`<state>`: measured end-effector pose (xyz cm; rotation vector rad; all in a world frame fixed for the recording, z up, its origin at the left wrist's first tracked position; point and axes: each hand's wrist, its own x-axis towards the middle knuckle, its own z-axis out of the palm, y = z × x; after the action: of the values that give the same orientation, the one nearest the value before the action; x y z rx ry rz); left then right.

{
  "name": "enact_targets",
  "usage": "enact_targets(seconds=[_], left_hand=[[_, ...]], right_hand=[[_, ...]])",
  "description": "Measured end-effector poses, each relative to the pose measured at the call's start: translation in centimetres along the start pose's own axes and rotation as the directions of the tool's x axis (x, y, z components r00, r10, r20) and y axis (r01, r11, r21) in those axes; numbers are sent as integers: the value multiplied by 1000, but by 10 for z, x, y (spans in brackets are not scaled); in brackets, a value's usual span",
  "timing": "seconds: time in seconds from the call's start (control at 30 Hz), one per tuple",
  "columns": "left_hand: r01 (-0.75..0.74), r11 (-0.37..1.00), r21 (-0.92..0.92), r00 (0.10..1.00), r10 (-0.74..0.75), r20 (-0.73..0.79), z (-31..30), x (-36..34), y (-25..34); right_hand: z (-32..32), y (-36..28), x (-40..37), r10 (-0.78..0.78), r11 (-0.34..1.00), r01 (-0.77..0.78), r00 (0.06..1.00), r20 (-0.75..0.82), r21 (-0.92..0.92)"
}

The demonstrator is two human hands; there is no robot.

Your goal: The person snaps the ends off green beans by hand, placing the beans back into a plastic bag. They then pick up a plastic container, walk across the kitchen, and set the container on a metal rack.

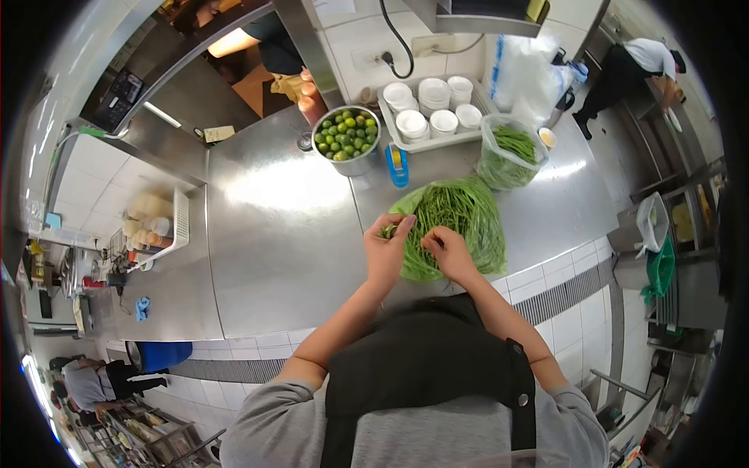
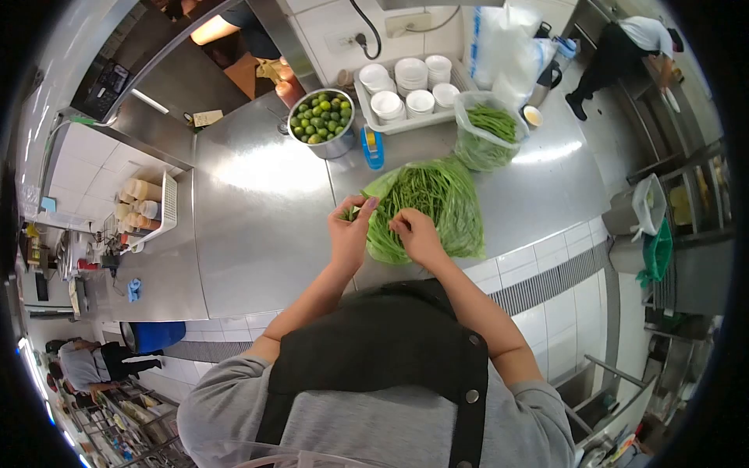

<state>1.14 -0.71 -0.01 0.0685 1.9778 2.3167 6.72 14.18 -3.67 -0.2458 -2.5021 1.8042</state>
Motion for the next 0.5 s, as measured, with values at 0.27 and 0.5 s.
enact_targets(seconds=[0.27, 0.5], left_hand=[[207, 911, -356, 978, -189, 87, 19, 11, 49], [673, 278, -686, 700, -539, 468, -16, 34, -7]], right_hand=[[-20, 21, 7, 132, 956, -128, 991, -3, -265], [-35, 37, 19, 85, 961, -51, 990, 116, -270]])
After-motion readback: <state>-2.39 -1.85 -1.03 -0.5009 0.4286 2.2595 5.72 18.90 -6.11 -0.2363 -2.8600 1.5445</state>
